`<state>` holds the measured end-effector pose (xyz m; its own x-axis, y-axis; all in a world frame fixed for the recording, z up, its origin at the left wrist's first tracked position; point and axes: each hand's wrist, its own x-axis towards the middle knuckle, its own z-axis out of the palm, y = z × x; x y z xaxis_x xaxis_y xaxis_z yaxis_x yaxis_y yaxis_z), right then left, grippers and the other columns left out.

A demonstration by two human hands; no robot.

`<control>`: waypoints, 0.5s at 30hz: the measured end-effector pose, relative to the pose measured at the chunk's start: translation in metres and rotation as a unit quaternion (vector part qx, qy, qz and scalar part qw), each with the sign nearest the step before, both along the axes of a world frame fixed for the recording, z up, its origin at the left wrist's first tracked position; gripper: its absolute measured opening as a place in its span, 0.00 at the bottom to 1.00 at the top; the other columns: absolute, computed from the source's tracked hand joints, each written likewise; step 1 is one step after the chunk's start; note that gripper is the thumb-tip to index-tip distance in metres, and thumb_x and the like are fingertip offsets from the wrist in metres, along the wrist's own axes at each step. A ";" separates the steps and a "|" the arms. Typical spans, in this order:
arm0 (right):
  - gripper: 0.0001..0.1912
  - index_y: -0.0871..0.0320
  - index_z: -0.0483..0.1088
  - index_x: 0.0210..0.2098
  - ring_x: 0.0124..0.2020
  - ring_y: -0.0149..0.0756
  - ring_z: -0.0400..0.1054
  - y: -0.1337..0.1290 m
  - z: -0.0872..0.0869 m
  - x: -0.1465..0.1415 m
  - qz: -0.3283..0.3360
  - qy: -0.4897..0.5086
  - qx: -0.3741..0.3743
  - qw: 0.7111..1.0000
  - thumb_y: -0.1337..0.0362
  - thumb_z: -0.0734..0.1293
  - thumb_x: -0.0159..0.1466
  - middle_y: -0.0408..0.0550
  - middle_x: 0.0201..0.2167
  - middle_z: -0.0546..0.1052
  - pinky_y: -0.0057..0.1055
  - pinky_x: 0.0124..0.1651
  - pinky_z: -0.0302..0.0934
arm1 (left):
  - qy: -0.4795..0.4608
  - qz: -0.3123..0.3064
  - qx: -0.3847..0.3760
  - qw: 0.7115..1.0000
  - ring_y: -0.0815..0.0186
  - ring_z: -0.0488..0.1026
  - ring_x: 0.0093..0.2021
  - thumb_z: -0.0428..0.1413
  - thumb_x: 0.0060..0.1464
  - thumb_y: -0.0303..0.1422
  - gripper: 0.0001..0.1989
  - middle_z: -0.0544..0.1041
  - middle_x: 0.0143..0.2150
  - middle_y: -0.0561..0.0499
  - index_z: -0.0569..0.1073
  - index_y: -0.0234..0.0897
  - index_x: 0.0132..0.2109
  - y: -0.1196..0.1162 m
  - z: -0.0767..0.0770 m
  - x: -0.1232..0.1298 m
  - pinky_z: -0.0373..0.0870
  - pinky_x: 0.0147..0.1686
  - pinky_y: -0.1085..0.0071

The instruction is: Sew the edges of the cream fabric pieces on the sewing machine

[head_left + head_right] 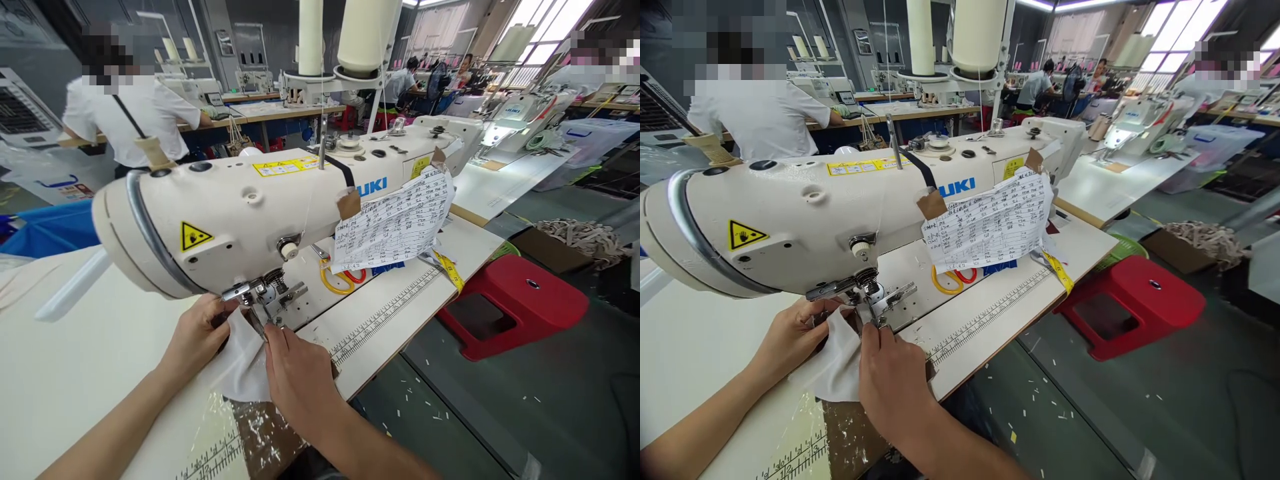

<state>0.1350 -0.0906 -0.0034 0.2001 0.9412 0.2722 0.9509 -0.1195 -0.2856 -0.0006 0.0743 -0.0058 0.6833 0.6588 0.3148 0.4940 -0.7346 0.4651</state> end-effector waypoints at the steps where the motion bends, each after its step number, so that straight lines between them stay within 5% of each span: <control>1: 0.16 0.61 0.70 0.53 0.29 0.41 0.79 0.001 -0.001 0.000 -0.003 -0.005 0.005 1.000 0.71 0.66 0.66 0.48 0.35 0.82 0.34 0.23 0.67 | 0.003 -0.020 0.034 0.999 0.59 0.76 0.35 0.49 0.55 0.36 0.13 0.80 0.34 0.49 0.79 0.42 0.37 0.001 -0.001 -0.001 0.74 0.33 0.66; 8: 0.19 0.62 0.66 0.56 0.31 0.44 0.80 -0.035 -0.004 -0.004 -0.002 0.077 0.066 0.995 0.73 0.61 0.65 0.50 0.38 0.83 0.35 0.26 0.69 | 0.070 -0.166 0.163 0.970 0.58 0.75 0.43 0.45 0.59 0.25 0.19 0.80 0.45 0.46 0.79 0.40 0.46 -0.010 0.012 -0.004 0.76 0.42 0.65; 11: 0.17 0.52 0.65 0.52 0.29 0.40 0.80 -0.071 -0.012 -0.008 0.019 0.206 0.086 0.974 0.70 0.58 0.65 0.44 0.34 0.82 0.30 0.25 0.66 | 0.100 -0.170 0.185 0.963 0.56 0.73 0.45 0.43 0.61 0.26 0.20 0.77 0.48 0.42 0.77 0.37 0.51 -0.023 0.016 -0.006 0.76 0.43 0.62; 15: 0.14 0.49 0.63 0.48 0.24 0.38 0.77 -0.102 -0.023 -0.010 0.027 0.225 0.038 0.973 0.70 0.58 0.65 0.40 0.30 0.81 0.29 0.23 0.62 | 0.134 -0.123 0.198 0.963 0.52 0.71 0.50 0.44 0.61 0.26 0.20 0.75 0.50 0.38 0.76 0.32 0.53 -0.042 0.013 -0.003 0.75 0.48 0.56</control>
